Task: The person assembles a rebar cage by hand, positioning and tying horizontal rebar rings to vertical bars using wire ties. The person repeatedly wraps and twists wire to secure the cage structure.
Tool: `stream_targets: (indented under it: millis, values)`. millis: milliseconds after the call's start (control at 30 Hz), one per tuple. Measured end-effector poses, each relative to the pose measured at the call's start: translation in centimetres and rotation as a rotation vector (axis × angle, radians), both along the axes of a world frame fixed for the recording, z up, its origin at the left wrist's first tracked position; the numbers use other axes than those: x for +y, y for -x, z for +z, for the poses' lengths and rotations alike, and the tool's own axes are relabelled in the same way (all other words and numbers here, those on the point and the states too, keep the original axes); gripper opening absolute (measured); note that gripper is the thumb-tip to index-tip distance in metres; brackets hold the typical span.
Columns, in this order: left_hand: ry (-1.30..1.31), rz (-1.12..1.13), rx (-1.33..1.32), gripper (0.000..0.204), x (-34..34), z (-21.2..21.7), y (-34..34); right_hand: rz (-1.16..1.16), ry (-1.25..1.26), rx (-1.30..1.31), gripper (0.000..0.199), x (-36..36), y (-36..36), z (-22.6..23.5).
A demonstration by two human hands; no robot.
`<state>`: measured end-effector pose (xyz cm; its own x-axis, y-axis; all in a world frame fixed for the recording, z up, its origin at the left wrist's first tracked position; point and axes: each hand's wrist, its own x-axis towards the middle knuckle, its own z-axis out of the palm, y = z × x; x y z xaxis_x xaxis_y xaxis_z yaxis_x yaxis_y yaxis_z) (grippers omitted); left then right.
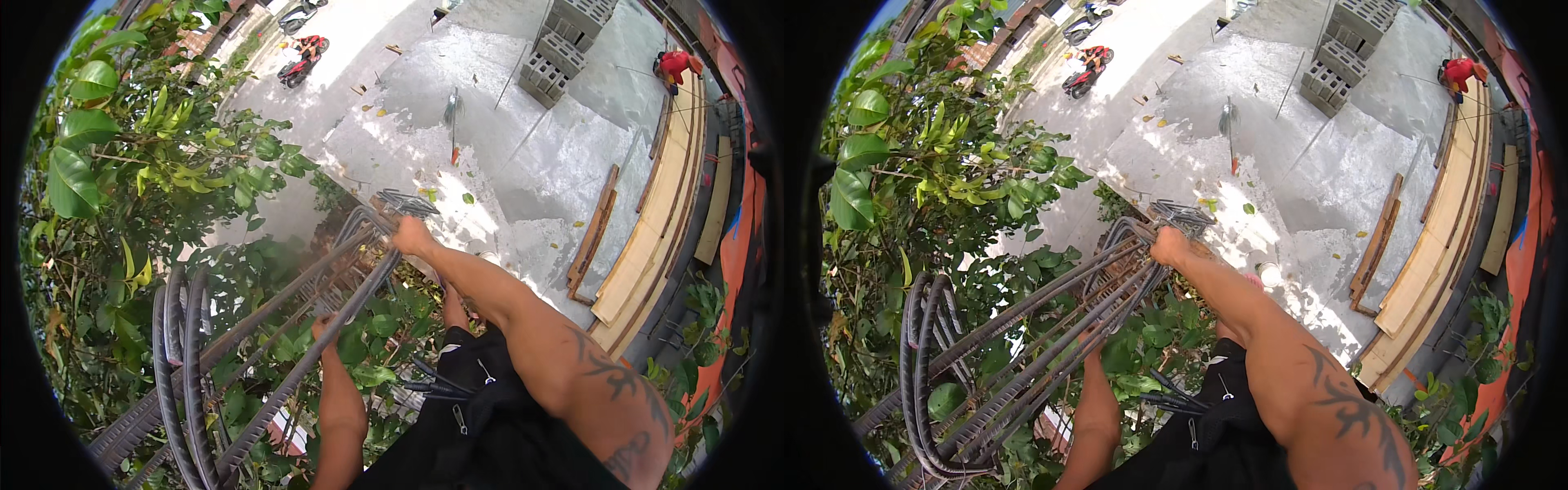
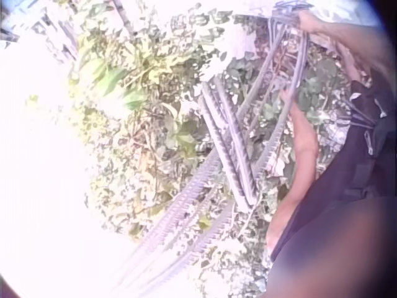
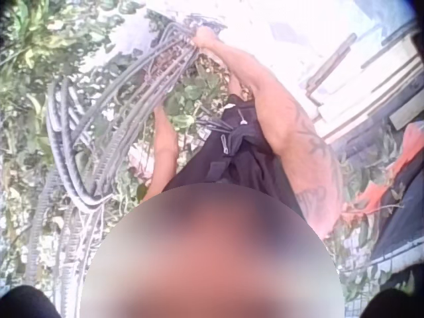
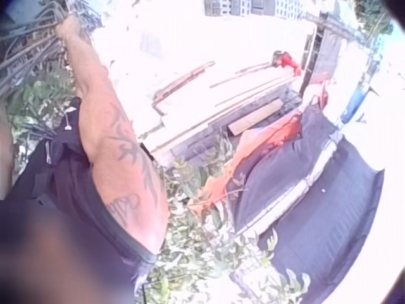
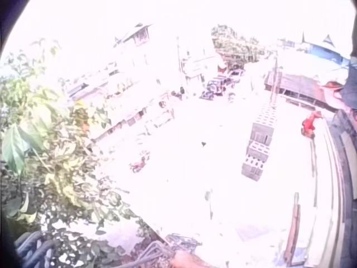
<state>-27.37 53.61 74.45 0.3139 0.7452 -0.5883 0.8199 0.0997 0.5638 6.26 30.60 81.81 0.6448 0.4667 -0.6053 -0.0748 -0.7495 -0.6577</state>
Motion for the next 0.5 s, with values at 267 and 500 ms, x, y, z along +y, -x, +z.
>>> stream_targets:
  millis: [267, 500]
  values:
    - [-0.301, -0.343, 0.555, 0.047, 1.1, -1.9, -3.3, 0.009, 0.005, -0.025, 0.03, -0.1, 0.5, 1.6]
    - [-0.371, -0.405, 0.48, 0.042, 0.4, 0.6, -5.4, 0.189, 0.124, -0.015, 0.028, 0.9, -2.4, 0.4]
